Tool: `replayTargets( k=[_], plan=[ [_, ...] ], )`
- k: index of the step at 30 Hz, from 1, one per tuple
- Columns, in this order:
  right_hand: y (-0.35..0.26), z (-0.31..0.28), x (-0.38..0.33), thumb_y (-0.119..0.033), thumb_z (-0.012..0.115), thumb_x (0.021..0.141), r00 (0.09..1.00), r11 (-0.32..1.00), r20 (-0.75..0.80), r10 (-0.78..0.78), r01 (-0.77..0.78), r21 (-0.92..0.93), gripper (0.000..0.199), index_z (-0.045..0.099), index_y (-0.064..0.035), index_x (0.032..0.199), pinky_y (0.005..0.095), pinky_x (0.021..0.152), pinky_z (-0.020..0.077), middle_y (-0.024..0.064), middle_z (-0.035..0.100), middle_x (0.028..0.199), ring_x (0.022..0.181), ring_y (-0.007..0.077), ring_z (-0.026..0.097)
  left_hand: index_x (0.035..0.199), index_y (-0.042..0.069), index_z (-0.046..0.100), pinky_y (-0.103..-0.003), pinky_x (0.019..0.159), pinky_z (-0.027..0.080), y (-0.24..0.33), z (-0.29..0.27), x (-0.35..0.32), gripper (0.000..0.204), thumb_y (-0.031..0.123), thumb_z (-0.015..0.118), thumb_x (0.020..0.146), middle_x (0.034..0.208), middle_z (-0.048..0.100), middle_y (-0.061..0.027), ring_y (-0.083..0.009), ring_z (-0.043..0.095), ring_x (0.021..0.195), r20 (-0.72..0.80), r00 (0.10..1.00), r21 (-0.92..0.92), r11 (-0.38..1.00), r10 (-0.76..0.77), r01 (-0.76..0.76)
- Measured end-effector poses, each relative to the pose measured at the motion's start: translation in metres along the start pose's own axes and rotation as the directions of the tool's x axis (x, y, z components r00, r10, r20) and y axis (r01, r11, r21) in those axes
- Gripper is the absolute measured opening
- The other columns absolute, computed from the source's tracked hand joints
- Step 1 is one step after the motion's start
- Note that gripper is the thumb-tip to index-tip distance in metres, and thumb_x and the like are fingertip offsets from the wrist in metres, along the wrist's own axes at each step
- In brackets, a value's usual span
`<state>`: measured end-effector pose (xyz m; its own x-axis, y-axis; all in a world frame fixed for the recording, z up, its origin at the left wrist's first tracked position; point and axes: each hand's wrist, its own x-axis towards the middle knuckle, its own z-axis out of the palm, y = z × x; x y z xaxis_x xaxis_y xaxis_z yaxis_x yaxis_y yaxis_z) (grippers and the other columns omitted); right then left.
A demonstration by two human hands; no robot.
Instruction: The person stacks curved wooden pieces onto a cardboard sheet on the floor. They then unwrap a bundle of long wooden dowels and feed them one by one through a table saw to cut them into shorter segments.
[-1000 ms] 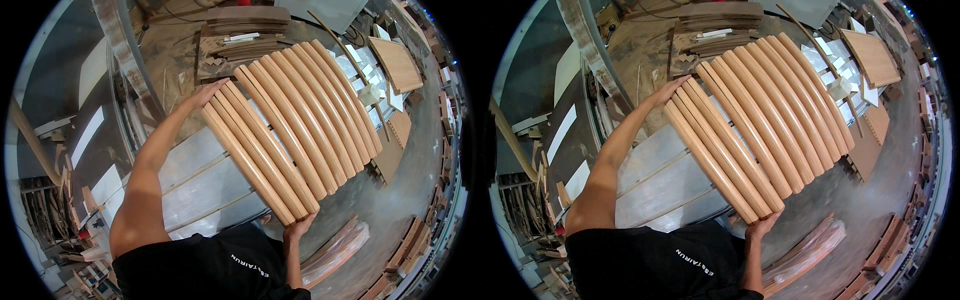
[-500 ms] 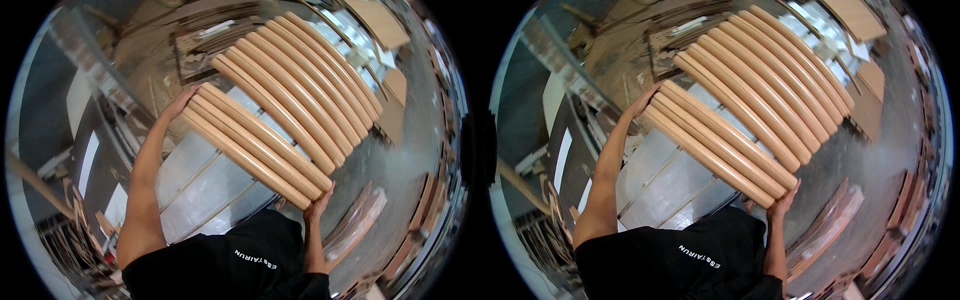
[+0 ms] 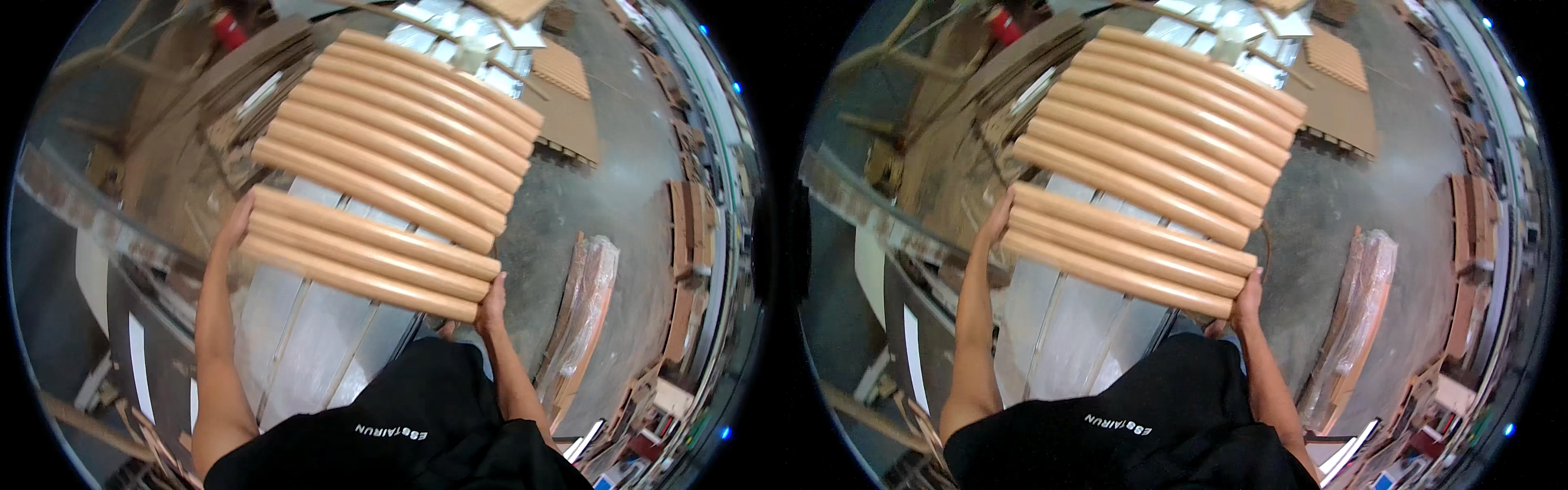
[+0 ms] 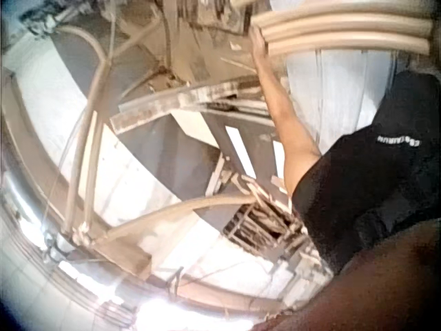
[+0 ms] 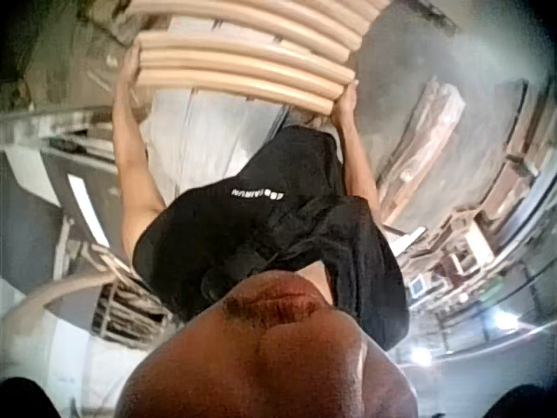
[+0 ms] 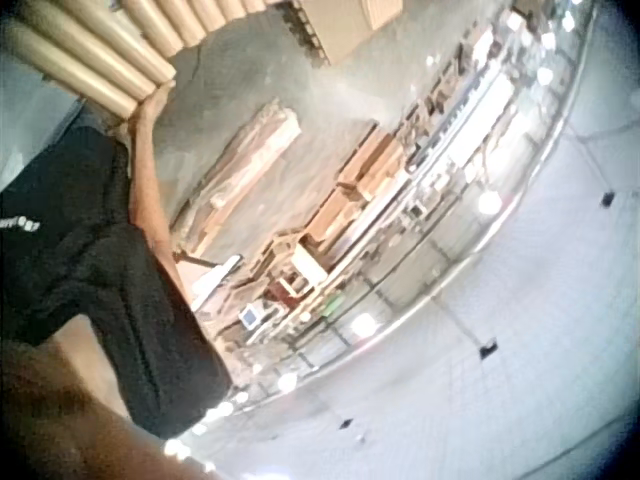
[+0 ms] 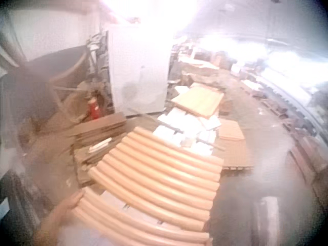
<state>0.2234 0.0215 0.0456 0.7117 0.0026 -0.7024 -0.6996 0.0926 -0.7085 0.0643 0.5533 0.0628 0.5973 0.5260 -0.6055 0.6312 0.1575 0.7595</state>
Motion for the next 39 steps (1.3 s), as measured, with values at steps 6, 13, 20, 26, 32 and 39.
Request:
replayTargets(
  k=[6,13,20,26,32,39],
  plan=[
    [0.008,-0.024,0.023,-0.05,0.032,0.106,0.999,0.998,0.021,-0.035,0.036,-0.055,0.06,0.052,0.001,0.128,0.0396,0.094,0.0475,0.0154,0.061,0.118,0.106,0.0245,0.061,0.136,0.003,0.05,-0.036,0.095,0.049,-0.009,0.013,-0.01,0.063,0.056,0.036,0.104,0.126,0.061,-0.013,-0.0214,0.061,0.112,-0.014,0.997,-0.065,0.995,-0.073,0.072],
    [0.013,-0.046,0.024,-0.048,0.034,0.106,0.998,0.999,0.067,0.01,-0.007,-0.053,0.057,0.055,0.0014,0.126,0.038,0.093,0.0474,0.0136,0.062,0.115,0.104,0.0216,0.06,0.136,0.001,0.047,-0.038,0.094,0.049,-0.015,0.02,-0.044,0.066,0.057,0.032,0.104,0.124,0.06,-0.0144,-0.0227,0.061,0.11,-0.078,0.997,-0.015,1.0,-0.003,0.002],
    [-0.034,-0.08,0.018,-0.05,0.037,0.105,0.992,0.999,0.126,0.02,-0.016,-0.031,0.056,0.056,-0.001,0.124,0.0367,0.092,0.0479,0.0103,0.063,0.113,0.102,0.0194,0.061,0.14,0.003,0.044,-0.038,0.098,0.046,-0.003,0.048,-0.099,0.069,0.06,0.032,0.103,0.13,0.056,-0.0126,-0.0232,0.059,0.114,-0.176,0.984,-0.002,1.0,-0.012,0.012],
    [-0.112,-0.154,0.025,-0.05,0.04,0.105,0.992,0.998,0.111,-0.051,0.055,-0.038,0.056,0.058,0.0,0.12,0.0361,0.091,0.0478,0.0105,0.063,0.113,0.101,0.0186,0.06,0.133,-0.004,0.05,-0.037,0.097,0.045,0.06,0.124,-0.153,0.067,0.054,0.03,0.105,0.124,0.059,-0.0163,-0.0231,0.058,0.111,-0.211,0.975,0.052,0.997,0.071,-0.061],
    [-0.2,-0.229,0.057,-0.053,0.038,0.104,0.996,0.999,0.086,-0.03,0.027,0.036,0.058,0.053,-0.0028,0.129,0.036,0.096,0.0478,0.0095,0.06,0.121,0.108,0.0196,0.059,0.135,-0.005,0.049,-0.037,0.1,0.043,0.156,0.234,-0.191,0.067,0.052,0.03,0.106,0.127,0.059,-0.0175,-0.0226,0.056,0.116,-0.223,0.964,0.082,0.988,0.145,-0.13],
    [-0.288,-0.356,0.151,-0.051,0.039,0.105,0.999,0.982,0.037,-0.038,0.031,0.188,0.057,0.051,-0.0034,0.134,0.037,0.098,0.0483,0.0104,0.059,0.127,0.114,0.0213,0.059,0.135,-0.01,0.048,-0.036,0.108,0.036,0.276,0.417,-0.173,0.067,0.049,0.032,0.106,0.132,0.054,-0.0202,-0.0237,0.05,0.122,-0.17,0.944,0.192,0.949,0.284,-0.25]
  ],
)
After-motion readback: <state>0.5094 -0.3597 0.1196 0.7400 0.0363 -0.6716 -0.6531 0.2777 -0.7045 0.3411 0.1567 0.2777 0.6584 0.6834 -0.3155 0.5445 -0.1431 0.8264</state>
